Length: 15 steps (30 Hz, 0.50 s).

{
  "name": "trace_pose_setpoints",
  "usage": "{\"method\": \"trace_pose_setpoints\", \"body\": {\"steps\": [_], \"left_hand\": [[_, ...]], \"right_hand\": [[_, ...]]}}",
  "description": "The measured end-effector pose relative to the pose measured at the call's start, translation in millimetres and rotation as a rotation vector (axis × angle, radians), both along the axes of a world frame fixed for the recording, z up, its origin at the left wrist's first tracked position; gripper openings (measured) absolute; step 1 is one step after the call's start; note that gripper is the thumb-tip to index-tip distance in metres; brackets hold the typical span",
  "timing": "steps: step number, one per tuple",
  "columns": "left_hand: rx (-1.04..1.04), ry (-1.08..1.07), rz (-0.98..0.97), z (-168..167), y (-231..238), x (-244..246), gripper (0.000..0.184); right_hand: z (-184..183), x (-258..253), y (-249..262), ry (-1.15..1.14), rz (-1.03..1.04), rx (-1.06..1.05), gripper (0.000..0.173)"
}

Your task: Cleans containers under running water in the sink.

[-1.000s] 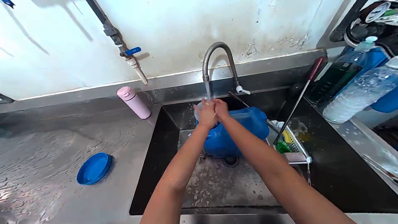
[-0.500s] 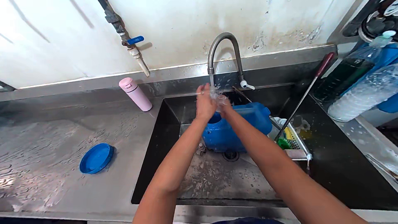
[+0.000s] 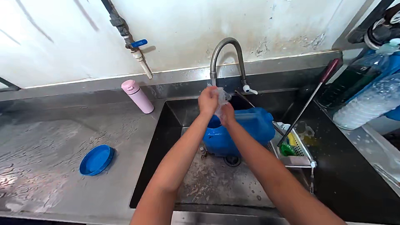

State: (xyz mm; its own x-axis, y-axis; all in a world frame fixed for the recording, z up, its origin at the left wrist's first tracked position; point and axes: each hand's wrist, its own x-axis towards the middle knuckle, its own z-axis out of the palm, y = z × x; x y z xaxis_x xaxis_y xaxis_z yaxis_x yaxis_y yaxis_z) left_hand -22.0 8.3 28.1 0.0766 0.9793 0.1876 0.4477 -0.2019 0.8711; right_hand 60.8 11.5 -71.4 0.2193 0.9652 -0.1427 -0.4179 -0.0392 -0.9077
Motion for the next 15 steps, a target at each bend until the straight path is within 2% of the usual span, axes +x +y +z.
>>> {"method": "trace_pose_setpoints", "body": {"steps": [1,4,5,7,9,11,13,14,15], "left_hand": [[-0.026,-0.123,0.068,-7.9,-8.9,-8.1,0.036],[-0.258,-0.649,0.314,-56.9,-12.4,-19.0,0.032],[-0.335,-0.747,0.353,-69.8,-6.9,-14.0,0.032],[-0.364,-0.716,0.313,-79.3,4.3,7.5,0.032],[-0.262,-0.453,0.233,-67.4,22.2,24.5,0.029],[-0.165,-0.118,0.143,-40.6,39.1,28.3,0.029],[-0.112,0.082,0.065,-7.0,30.4,20.9,0.029],[-0.089,0.103,0.063,3.7,16.8,14.2,0.029],[-0.063,0.046,0.105,5.0,1.9,7.2,0.031]], "right_hand": [[6.3,4.1,13.6,-0.094,0.083,0.001,0.039],[54.7,21.3,38.4,-0.717,0.344,-0.001,0.035],[72.8,23.5,33.9,-0.904,0.384,0.042,0.035],[92.5,23.5,4.1,-1.093,0.325,0.192,0.046],[73.5,22.0,-26.4,-1.021,0.065,0.282,0.057],[35.4,29.3,-31.7,-0.723,-0.112,0.197,0.059],[5.4,29.7,-18.4,-0.35,-0.102,0.081,0.046],[-1.4,26.3,-10.9,-0.241,-0.044,0.061,0.04],[-1.0,23.6,-1.5,-0.226,0.036,0.063,0.036]]}}
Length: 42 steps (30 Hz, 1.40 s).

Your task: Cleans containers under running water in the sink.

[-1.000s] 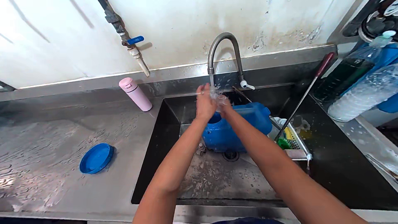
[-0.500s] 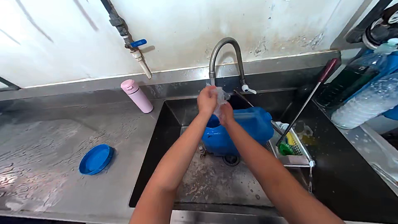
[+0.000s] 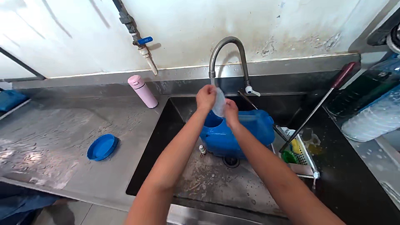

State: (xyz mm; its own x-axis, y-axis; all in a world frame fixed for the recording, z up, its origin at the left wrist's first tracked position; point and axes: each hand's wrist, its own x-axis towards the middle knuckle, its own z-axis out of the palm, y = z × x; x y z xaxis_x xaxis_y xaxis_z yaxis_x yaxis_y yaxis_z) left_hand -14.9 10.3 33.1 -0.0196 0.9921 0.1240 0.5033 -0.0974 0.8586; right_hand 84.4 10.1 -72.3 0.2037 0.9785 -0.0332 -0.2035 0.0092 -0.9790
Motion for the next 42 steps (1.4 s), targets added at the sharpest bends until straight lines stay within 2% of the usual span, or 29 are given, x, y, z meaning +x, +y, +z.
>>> {"method": "trace_pose_setpoints", "body": {"steps": [2,4,6,8,10,11,13,15,17,18,19,21,23,27,29,30,32,33,35,36,39,41,42], "left_hand": [[0.034,-0.318,0.2,-20.5,-24.5,-10.1,0.034],[-0.052,-0.657,0.383,-51.3,-36.4,-12.1,0.036],[-0.169,-0.765,0.405,-79.2,-31.9,-3.2,0.042],[-0.191,-0.599,0.255,-91.0,-9.7,13.0,0.037],[-0.193,-0.251,0.126,-65.9,12.5,28.2,0.035],[-0.183,-0.067,0.077,-47.0,21.9,31.7,0.033],[-0.132,0.232,-0.079,-13.5,28.3,24.2,0.034],[0.008,0.516,-0.307,6.8,21.2,1.9,0.038],[0.193,0.652,-0.428,14.1,0.5,-36.1,0.035],[0.301,0.666,-0.426,10.4,-10.7,-63.2,0.033],[0.426,0.652,-0.381,1.1,-20.4,-95.7,0.03],[0.623,0.578,-0.242,-23.5,-34.0,-171.9,0.024],[0.674,0.559,-0.084,-41.0,-52.0,-257.9,0.02],[0.533,0.664,0.227,-76.9,-102.9,-420.0,0.022],[0.45,0.752,0.349,-98.6,-119.2,-467.6,0.028],[0.333,0.801,0.375,-109.2,-125.3,-480.4,0.042],[0.108,0.847,0.403,-138.6,-134.7,-487.3,0.087],[0.078,0.83,0.428,-151.4,-136.2,-485.5,0.097],[0.135,0.823,0.493,-162.4,-136.9,-482.4,0.096],[0.174,0.831,0.508,-163.5,-136.6,-481.3,0.091],[0.289,0.862,0.483,-163.9,-139.1,-478.7,0.068],[0.322,0.874,0.435,-164.5,-139.7,-480.4,0.057],[0.313,0.867,0.417,-165.0,-140.2,-481.3,0.055]], "right_hand": [[20.4,-2.8,21.9,-0.179,0.203,0.004,0.031],[52.3,-0.4,39.1,-0.553,0.388,0.014,0.033],[84.2,0.2,31.7,-0.818,0.438,0.08,0.031],[93.4,2.5,4.6,-0.888,0.273,0.25,0.032],[59.2,8.9,-11.2,-0.737,-0.084,0.37,0.036],[35.5,12.9,-7.4,-0.6,-0.224,0.345,0.038],[3.9,13.5,4.7,-0.336,-0.283,0.141,0.041],[-2.4,7.5,10.3,-0.201,-0.158,0.055,0.044],[14.5,-4.4,10.3,-0.041,-0.04,-0.026,0.057],[22.3,-11.1,12.9,0.061,-0.033,-0.06,0.061],[26.7,-17.5,17.3,0.16,-0.043,-0.086,0.056],[28.4,-29.0,27.6,0.25,-0.056,-0.104,0.022],[32.0,-49.4,31.1,0.176,-0.046,-0.099,0.015],[25.8,-122.7,23.4,-0.042,0.071,-0.044,0.034],[-6.2,-165.1,32.4,-0.212,0.154,-0.081,0.043],[-35.4,-182.3,42.6,-0.305,0.218,-0.129,0.045],[-103.9,-208.3,67.6,-0.466,0.345,-0.335,0.045],[-136.0,-214.8,83.1,-0.543,0.438,-0.427,0.045],[-201.6,-225.1,108.6,-0.71,0.544,-0.476,0.049],[-224.7,-229.4,120.8,-0.791,0.569,-0.492,0.057],[-262.3,-243.5,154.0,-1.002,0.619,-0.524,0.079],[-285.0,-250.6,165.3,-1.121,0.716,-0.528,0.079],[-295.5,-252.4,162.4,-1.155,0.763,-0.527,0.072]]}}
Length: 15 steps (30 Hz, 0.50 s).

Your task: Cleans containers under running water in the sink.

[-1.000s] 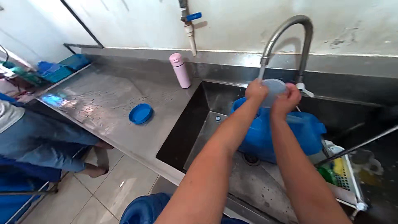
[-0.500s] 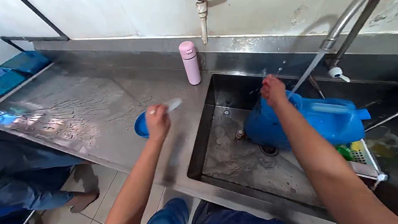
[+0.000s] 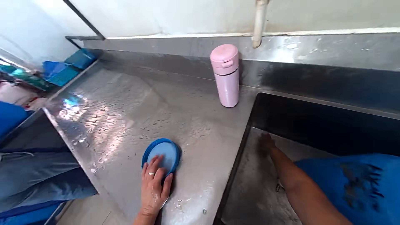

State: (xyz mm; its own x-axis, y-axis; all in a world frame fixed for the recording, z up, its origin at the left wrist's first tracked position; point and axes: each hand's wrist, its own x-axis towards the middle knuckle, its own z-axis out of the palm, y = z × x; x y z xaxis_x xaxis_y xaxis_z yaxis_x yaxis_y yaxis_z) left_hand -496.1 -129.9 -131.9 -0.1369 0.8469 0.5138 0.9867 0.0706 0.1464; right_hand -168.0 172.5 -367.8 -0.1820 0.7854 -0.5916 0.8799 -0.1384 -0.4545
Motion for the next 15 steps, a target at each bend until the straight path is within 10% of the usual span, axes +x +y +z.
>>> {"method": "trace_pose_setpoints", "body": {"steps": [10,15], "left_hand": [[-0.113,-0.178,0.059,23.1,3.2,28.7,0.045],[0.039,-1.219,0.021,102.8,5.1,55.9,0.02]], "right_hand": [[-46.4,60.9,-286.7,0.014,0.456,-0.385,0.056],[151.1,127.1,-268.4,0.474,0.056,-0.181,0.041]]}}
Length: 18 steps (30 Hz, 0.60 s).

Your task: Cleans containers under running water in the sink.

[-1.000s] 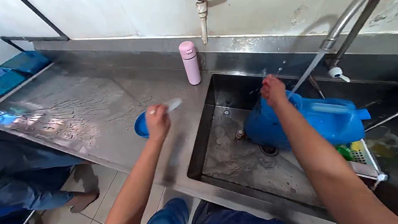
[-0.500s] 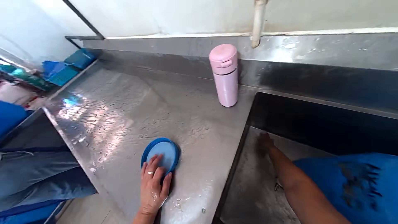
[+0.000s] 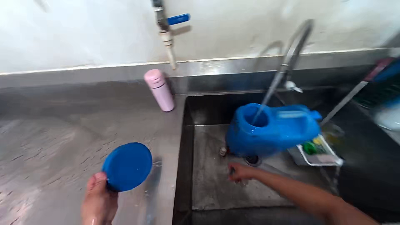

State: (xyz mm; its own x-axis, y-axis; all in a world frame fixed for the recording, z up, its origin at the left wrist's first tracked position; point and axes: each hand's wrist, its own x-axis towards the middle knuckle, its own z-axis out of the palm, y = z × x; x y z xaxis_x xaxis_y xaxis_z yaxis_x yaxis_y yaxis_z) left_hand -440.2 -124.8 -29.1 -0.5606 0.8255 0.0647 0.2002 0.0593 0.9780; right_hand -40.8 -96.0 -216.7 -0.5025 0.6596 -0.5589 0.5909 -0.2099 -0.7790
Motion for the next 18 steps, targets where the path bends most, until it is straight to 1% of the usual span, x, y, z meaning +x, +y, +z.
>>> {"method": "trace_pose_setpoints", "body": {"steps": [1,2,3,4,5,6,7,8,9,10,12,13,14,15,16,18], "left_hand": [[0.057,0.074,-0.036,1.5,1.4,-4.5,0.019],[0.105,0.323,-0.083,-4.1,3.5,-12.8,0.024],[0.146,0.6,-0.158,-14.9,6.1,-24.7,0.036],[0.152,0.861,-0.242,-31.8,11.5,-39.6,0.042],[0.129,1.028,-0.297,-52.5,16.1,-53.2,0.043],[0.111,1.113,-0.296,-72.9,16.7,-60.8,0.04],[0.101,1.126,-0.254,-88.2,13.2,-61.4,0.033],[0.096,1.109,-0.178,-95.9,8.1,-54.0,0.031],[0.111,1.098,-0.107,-97.9,3.1,-41.6,0.033],[0.131,1.099,-0.095,-99.1,-3.0,-26.5,0.036],[0.096,1.109,-0.202,-104.5,-12.3,13.7,0.039],[0.026,1.07,-0.279,-103.2,-15.8,40.1,0.041],[-0.049,1.009,-0.355,-100.4,-17.9,68.6,0.045],[-0.079,0.96,-0.425,-98.2,-17.2,97.1,0.047],[-0.075,0.934,-0.482,-96.9,-14.7,125.7,0.049],[-0.107,0.871,-0.595,-89.0,-7.8,184.1,0.051]], "right_hand": [[52.9,11.8,7.1,0.117,-0.121,0.09,0.037],[106.8,23.1,15.3,0.195,-0.206,0.172,0.038],[148.5,33.2,22.8,0.245,-0.298,0.283,0.04],[177.8,43.0,31.9,0.276,-0.399,0.38,0.039],[192.8,52.1,43.6,0.3,-0.521,0.45,0.034],[195.6,60.2,58.3,0.32,-0.649,0.488,0.028],[190.1,67.1,74.9,0.317,-0.759,0.516,0.024],[180.6,73.1,91.1,0.281,-0.831,0.553,0.024],[171.4,77.5,104.3,0.218,-0.86,0.601,0.028],[165.0,78.9,112.2,0.133,-0.847,0.635,0.03],[156.8,78.5,119.0,-0.035,-0.732,0.662,0.03],[156.1,77.6,120.4,-0.075,-0.664,0.632,0.03],[157.0,77.0,121.5,-0.094,-0.596,0.561,0.03],[159.3,76.7,123.5,-0.106,-0.549,0.485,0.032],[162.6,77.2,125.6,-0.114,-0.533,0.416,0.034],[163.9,79.9,127.3,-0.058,-0.616,0.328,0.038]]}}
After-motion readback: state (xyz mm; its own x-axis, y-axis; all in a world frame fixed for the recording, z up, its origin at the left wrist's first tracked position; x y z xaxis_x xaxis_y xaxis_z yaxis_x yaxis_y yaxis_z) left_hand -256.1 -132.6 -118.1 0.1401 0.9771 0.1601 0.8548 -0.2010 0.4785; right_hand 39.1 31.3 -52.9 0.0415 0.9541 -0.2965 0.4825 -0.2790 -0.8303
